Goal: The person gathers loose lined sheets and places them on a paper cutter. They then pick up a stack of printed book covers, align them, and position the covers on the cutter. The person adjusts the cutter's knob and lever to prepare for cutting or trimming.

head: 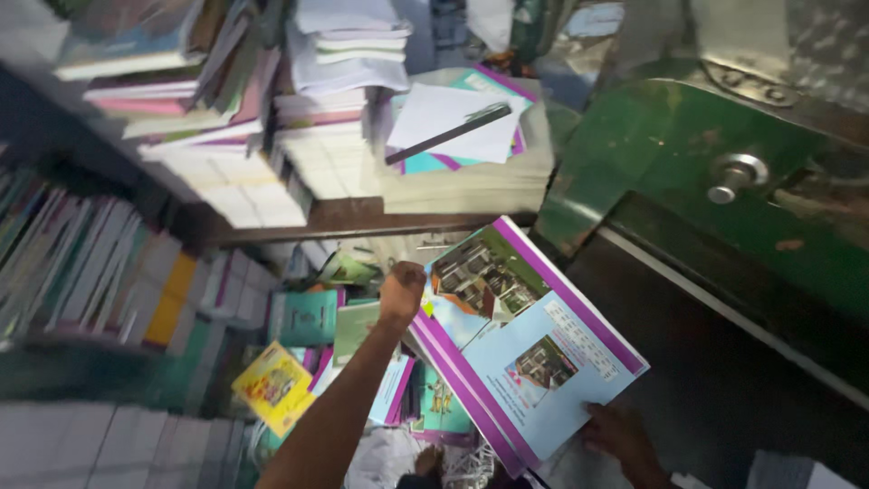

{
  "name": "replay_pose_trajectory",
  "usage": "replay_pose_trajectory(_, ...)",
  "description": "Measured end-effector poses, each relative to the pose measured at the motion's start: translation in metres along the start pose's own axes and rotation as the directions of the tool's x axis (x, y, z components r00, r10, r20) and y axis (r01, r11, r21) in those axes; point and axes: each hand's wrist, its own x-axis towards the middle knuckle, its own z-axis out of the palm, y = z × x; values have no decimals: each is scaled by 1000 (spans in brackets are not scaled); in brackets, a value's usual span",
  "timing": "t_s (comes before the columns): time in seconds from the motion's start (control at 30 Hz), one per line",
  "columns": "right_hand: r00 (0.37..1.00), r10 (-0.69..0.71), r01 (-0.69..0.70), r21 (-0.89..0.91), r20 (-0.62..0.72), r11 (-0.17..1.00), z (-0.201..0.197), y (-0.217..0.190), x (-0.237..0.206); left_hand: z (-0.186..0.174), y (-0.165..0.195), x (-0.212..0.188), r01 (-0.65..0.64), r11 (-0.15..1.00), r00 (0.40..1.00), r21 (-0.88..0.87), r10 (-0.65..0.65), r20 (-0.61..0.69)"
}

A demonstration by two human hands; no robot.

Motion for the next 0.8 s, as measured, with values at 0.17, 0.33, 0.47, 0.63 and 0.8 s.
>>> replay_pose_trajectory(0.17, 995, -12, 17, 54, -101, 998, 16, 1, -3, 11, 1, 57, -122, 910, 992, 397, 105, 64)
replay_pose_trajectory(0.33, 980, -41, 50, 44, -196, 998, 24, 0, -2, 34, -18, 86, -53, 878, 928, 475, -132, 347)
replay_pose_trajectory(0.47, 969, -13, 5, -34, -245, 999, 25, 0, -2, 58, -56, 88, 66, 852, 822, 519, -342, 456)
replay_pose_trajectory(0.63, 958, -87, 85, -20, -272, 996, 24, 4, 1, 74, -96, 96, -173, 821, 815, 543, -190, 547)
replay_pose_trajectory(0.8, 960, -68, 65, -19, -272, 998, 30, -1, 1, 78, -103, 105, -210, 836, 757, 507, -190, 626)
